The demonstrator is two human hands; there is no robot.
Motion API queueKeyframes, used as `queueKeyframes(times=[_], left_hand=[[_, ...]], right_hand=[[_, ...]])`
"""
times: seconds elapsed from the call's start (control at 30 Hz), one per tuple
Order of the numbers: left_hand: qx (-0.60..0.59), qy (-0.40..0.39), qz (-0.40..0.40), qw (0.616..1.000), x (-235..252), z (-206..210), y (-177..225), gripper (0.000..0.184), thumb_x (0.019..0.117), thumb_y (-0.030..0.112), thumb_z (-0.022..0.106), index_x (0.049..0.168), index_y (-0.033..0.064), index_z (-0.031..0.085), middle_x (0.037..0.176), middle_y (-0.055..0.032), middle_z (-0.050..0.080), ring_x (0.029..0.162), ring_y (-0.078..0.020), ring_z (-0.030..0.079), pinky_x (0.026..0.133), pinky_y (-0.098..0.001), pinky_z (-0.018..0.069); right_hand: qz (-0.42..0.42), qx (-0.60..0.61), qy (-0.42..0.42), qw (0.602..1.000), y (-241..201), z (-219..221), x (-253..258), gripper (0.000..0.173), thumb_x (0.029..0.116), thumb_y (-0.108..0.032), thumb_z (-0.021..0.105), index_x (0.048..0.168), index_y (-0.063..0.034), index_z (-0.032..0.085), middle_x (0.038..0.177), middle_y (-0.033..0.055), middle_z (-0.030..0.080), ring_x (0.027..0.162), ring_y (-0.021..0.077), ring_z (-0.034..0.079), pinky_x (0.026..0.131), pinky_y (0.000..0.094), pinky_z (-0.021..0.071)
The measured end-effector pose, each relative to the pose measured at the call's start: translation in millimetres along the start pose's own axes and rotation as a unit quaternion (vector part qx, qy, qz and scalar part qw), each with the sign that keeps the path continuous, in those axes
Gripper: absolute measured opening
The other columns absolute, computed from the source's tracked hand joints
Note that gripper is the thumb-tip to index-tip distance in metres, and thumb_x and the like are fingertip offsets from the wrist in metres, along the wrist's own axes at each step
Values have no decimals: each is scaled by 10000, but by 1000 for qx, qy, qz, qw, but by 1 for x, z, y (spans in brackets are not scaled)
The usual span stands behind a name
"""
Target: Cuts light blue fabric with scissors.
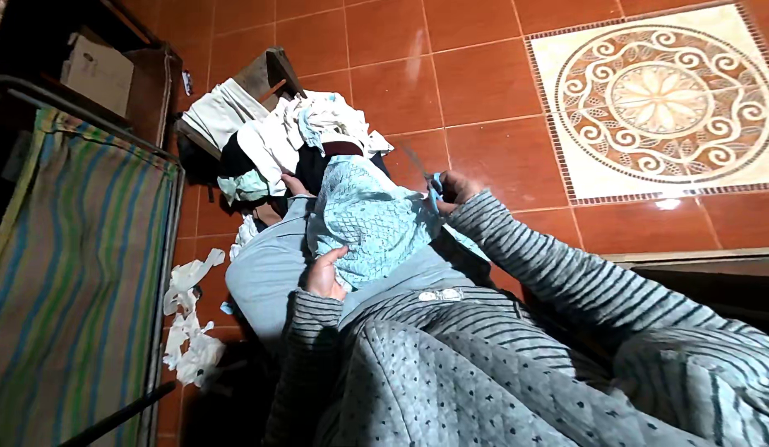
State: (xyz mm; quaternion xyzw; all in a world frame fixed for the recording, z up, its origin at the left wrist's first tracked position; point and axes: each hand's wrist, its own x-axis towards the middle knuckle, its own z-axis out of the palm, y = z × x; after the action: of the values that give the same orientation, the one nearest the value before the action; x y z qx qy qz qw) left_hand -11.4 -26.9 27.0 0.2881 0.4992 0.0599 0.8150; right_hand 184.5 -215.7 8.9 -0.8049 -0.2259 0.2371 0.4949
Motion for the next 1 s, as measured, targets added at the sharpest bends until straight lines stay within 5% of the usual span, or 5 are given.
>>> queueKeyframes(times=[0.2,0.33,0.57,0.73,1.0], left_hand=[[-6,26,19,999,-3,3,3,245,1046,80,425,1234,-17,548,1038,-185,685,905,-258,705,783,-428,604],[38,-64,5,997,-4,-5,1,358,1105,266,397,1336,29,535,1128,-161,698,1011,-254,707,873,-447,600],[36,-50,46,997,-11,-2,-10,241,1066,115,475,1239,-25,570,1047,-157,719,956,-242,719,857,-423,608],[-19,-64,77,995,-18,3,-5,258,1080,116,402,1260,-3,541,1064,-166,705,978,-252,712,868,-445,600],[9,-89,191,977,-37,14,-4,344,977,-55,517,1317,-25,473,1075,-151,702,965,-229,721,874,-420,619]], right_hand=[[-20,35,39,998,-13,-9,0,316,840,17,696,1122,67,561,910,133,658,720,129,621,684,328,539],[-38,-12,0,999,-22,-6,-7,394,826,-29,698,1187,55,565,944,184,685,715,236,660,679,456,561],[-193,-161,-139,958,-2,25,-36,361,652,17,810,982,55,668,849,233,690,813,426,698,724,628,547],[4,-226,-323,919,-57,11,-38,345,822,75,694,1161,89,631,980,270,679,932,404,672,857,560,508],[-196,-103,-101,970,-19,5,-41,490,748,-309,772,1092,22,662,883,125,723,634,185,629,580,405,532]])
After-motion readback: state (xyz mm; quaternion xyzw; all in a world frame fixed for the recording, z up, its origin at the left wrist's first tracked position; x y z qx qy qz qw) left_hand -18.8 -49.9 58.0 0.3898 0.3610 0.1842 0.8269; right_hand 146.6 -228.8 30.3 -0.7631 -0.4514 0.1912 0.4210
